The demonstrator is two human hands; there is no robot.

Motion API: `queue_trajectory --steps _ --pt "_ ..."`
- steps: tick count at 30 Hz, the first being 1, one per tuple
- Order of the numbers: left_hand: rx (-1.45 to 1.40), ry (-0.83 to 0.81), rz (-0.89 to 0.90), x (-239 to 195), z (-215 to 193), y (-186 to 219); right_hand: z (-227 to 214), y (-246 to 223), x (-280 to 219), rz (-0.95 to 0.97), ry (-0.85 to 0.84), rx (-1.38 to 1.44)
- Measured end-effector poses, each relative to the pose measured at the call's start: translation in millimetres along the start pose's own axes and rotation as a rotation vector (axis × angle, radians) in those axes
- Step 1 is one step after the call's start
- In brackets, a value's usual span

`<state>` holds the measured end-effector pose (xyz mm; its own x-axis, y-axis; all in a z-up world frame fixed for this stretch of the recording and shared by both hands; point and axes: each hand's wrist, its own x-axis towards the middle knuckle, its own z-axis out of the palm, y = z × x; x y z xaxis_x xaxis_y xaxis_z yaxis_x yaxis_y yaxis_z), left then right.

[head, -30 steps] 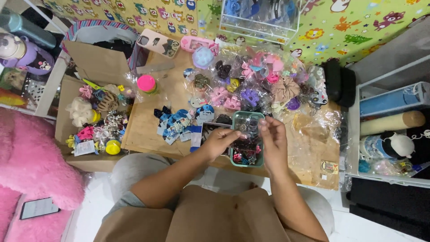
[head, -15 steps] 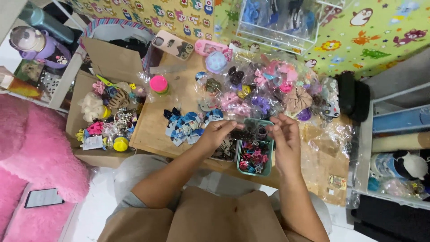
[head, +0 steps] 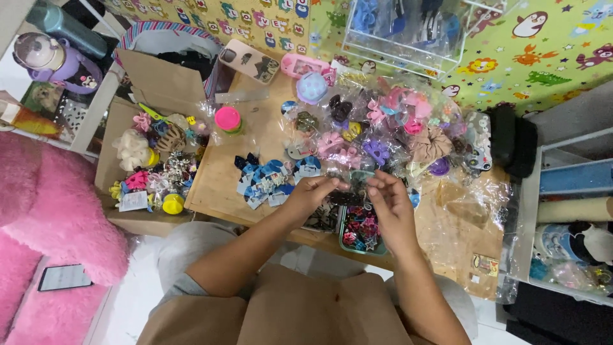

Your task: The person sits on the floor and sorts through various hair accessories, including hair ties and clips, from a box and a plastic container. They pick up items, place them into a small plastic bag, and organize them into a compartmentalized container.

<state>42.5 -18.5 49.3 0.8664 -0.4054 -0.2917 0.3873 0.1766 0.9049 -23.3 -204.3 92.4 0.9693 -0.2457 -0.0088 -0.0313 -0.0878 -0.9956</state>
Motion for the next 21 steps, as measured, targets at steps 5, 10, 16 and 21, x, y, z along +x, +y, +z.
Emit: queue_trajectory --steps 5,10,16,21 --pt "0.031 -0.02 -0.031 -7.0 2.5 5.0 0.1 -20.0 -8.4 0.026 0.006 -0.043" --pt "0.059 -0.038 -0.037 -13.2 5.7 -8.7 -5.8 -2.8 -16.8 -0.004 0.039 -0.033" --pt "0.069 -0.109 -0.005 -22.9 14.5 -8.4 -6.2 1.4 -20.1 -0.004 0.069 -0.026" --pt "0.102 -0.158 0.072 -14.5 16.0 -8.8 -13.4 17.0 -18.4 0.023 0.109 0.015"
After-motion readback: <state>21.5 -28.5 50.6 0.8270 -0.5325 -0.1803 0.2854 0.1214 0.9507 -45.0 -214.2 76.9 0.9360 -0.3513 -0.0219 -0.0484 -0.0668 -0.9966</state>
